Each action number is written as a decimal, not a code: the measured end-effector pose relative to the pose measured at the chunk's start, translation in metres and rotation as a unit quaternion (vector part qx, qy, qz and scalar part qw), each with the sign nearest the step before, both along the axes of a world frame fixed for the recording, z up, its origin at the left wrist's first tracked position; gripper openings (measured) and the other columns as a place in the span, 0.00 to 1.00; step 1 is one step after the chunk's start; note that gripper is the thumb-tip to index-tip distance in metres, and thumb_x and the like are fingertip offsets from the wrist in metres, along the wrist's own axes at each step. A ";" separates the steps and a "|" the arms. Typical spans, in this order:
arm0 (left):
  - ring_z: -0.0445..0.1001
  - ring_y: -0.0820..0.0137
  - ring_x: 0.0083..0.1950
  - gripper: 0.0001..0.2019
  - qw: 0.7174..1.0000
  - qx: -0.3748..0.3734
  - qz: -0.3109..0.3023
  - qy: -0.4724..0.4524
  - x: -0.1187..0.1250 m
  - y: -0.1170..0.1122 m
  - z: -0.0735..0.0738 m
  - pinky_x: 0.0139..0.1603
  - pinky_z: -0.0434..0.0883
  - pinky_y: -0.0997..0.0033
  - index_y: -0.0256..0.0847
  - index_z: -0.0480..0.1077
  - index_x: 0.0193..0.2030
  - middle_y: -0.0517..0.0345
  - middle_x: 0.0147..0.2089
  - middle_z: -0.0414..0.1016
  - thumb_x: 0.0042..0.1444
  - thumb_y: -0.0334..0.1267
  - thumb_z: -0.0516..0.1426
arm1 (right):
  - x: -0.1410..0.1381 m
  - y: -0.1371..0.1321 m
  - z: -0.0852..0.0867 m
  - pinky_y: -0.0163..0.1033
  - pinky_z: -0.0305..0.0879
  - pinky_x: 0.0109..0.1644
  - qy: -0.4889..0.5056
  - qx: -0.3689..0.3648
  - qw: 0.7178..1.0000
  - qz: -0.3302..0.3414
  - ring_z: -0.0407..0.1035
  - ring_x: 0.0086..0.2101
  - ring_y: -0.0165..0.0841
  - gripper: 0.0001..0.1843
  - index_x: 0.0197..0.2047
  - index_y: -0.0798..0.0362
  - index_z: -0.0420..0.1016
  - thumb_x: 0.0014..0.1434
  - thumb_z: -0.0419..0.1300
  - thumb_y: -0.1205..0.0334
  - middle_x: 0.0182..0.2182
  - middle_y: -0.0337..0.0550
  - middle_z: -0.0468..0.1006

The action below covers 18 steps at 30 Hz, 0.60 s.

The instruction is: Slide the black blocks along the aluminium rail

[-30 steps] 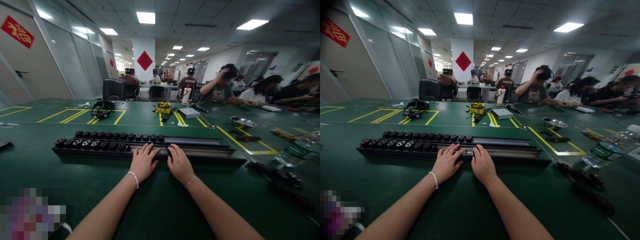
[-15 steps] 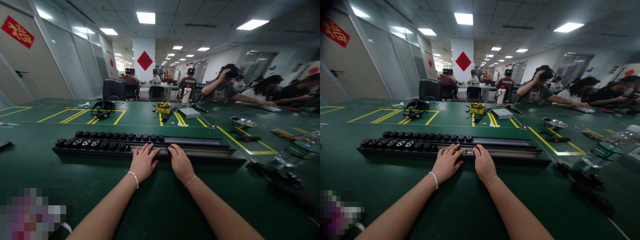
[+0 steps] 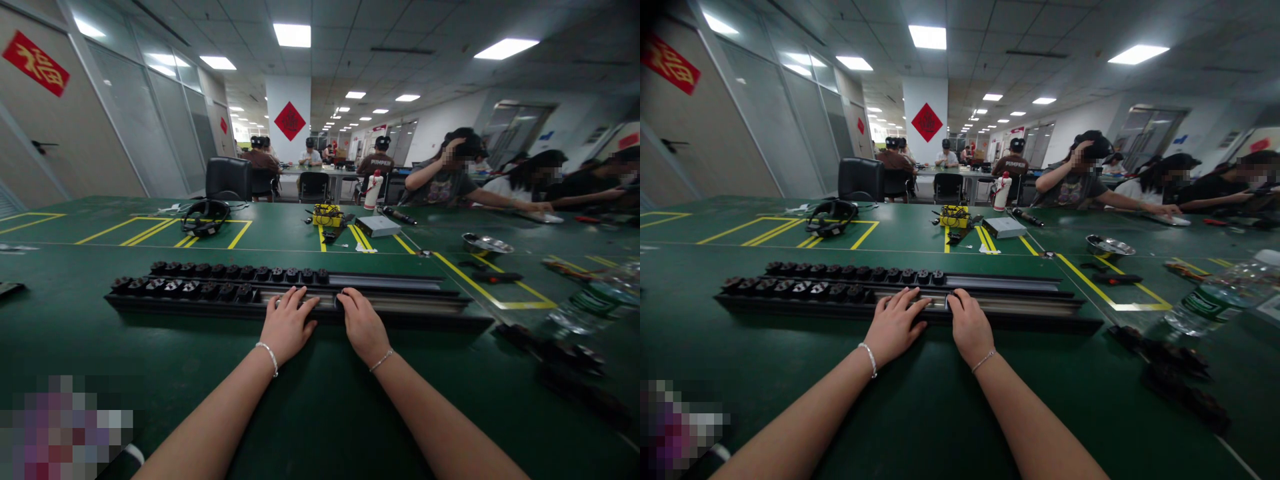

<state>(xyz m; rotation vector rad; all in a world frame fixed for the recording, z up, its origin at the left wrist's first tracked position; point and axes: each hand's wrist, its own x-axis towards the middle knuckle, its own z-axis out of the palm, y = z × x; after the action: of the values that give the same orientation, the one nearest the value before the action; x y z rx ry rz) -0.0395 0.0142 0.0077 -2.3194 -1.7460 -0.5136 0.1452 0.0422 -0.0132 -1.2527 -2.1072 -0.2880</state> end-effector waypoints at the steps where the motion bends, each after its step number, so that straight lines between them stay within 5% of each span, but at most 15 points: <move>1: 0.52 0.60 0.63 0.22 1.000 0.001 -0.001 0.000 0.000 0.000 0.000 0.58 0.52 0.53 0.57 0.59 0.56 0.58 0.63 0.57 0.53 0.44 0.52 | 0.000 0.000 0.000 0.44 0.63 0.50 0.000 0.001 1.000 -0.001 0.63 0.47 0.37 0.18 0.49 0.53 0.68 0.58 0.44 0.71 0.50 0.50 0.67; 18: 0.52 0.60 0.63 0.22 1.000 -0.004 0.000 -0.002 0.000 0.000 0.000 0.58 0.52 0.52 0.57 0.59 0.56 0.58 0.63 0.57 0.53 0.44 0.53 | 0.001 0.002 0.001 0.45 0.63 0.49 0.016 0.011 1.000 0.000 0.63 0.47 0.37 0.17 0.46 0.52 0.70 0.58 0.44 0.71 0.47 0.49 0.68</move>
<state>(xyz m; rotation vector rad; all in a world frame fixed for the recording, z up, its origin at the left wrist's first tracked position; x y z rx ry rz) -0.0397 0.0140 0.0076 -2.3264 -1.7520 -0.5116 0.1467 0.0445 -0.0125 -1.2358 -2.0723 -0.2881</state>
